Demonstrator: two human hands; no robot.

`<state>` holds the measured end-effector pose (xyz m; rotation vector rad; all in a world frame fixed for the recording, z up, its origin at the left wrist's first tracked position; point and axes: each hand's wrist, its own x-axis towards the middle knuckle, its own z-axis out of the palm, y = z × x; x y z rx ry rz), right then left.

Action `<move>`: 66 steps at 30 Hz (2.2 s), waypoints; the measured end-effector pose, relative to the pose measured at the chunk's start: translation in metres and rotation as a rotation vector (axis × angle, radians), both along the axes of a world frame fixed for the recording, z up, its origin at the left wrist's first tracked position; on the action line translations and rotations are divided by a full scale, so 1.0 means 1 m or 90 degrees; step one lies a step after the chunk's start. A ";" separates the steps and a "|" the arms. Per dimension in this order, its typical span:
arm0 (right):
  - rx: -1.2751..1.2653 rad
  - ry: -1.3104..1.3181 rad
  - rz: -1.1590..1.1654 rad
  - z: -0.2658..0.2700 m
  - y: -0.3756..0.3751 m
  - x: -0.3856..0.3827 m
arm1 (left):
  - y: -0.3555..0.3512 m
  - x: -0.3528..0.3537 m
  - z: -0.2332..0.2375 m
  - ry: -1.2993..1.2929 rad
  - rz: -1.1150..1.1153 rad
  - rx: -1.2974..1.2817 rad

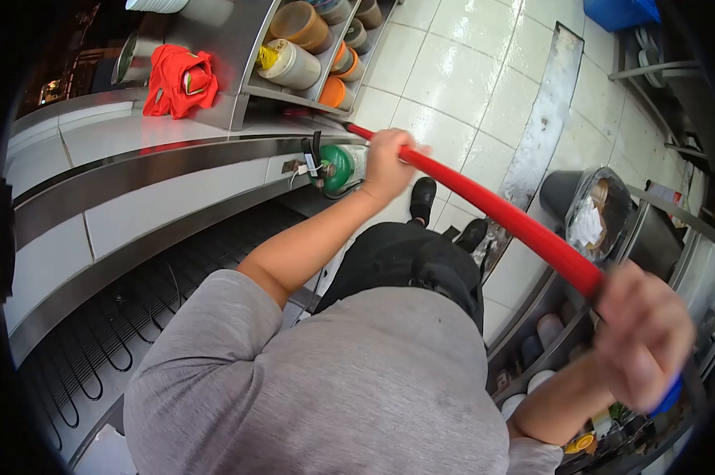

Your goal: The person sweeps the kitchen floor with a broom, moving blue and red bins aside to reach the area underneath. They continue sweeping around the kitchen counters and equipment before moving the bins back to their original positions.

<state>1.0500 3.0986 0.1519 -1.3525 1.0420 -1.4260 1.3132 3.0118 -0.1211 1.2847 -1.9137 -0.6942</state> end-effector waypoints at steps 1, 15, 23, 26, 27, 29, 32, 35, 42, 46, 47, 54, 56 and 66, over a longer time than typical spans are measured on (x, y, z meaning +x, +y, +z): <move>-0.006 0.000 0.016 0.017 0.012 -0.020 | 0.002 -0.011 0.017 0.044 -0.062 0.002; 0.641 0.129 -0.028 -0.069 0.084 -0.022 | 0.021 0.031 -0.087 -0.186 -0.051 -0.073; 0.419 0.576 -0.034 -0.212 0.044 -0.026 | -0.006 0.024 -0.149 -0.508 0.043 0.308; 0.489 0.570 -0.013 -0.215 0.034 -0.044 | -0.020 0.007 -0.151 -0.525 0.004 0.359; 0.540 0.532 -0.005 -0.196 0.027 -0.042 | -0.019 0.003 -0.154 -0.518 -0.016 0.336; 0.653 0.429 0.007 -0.147 0.026 -0.053 | -0.006 -0.005 -0.140 -0.468 -0.091 0.288; 0.709 0.515 -0.024 -0.032 0.040 -0.067 | 0.017 -0.047 -0.082 -0.328 -0.241 0.242; 0.680 0.432 -0.196 0.044 0.095 -0.108 | 0.048 -0.111 0.000 -0.271 -0.361 0.345; 0.800 0.977 0.114 -0.002 0.154 -0.121 | 0.152 -0.214 0.022 -0.264 -0.665 0.339; 0.650 1.045 -0.025 -0.042 0.254 -0.170 | 0.175 -0.254 -0.004 -0.156 -0.800 0.314; 0.651 1.069 -0.033 -0.042 0.274 -0.188 | 0.173 -0.257 0.005 -0.041 -0.727 0.228; 0.772 0.836 0.066 -0.139 0.230 -0.218 | 0.131 -0.214 -0.077 -0.027 -0.185 0.363; 0.914 0.438 0.175 -0.209 0.186 -0.199 | 0.147 -0.171 -0.105 -0.124 -0.093 0.423; 0.722 0.680 0.340 -0.485 0.124 -0.159 | 0.305 -0.046 -0.197 -0.356 0.102 0.743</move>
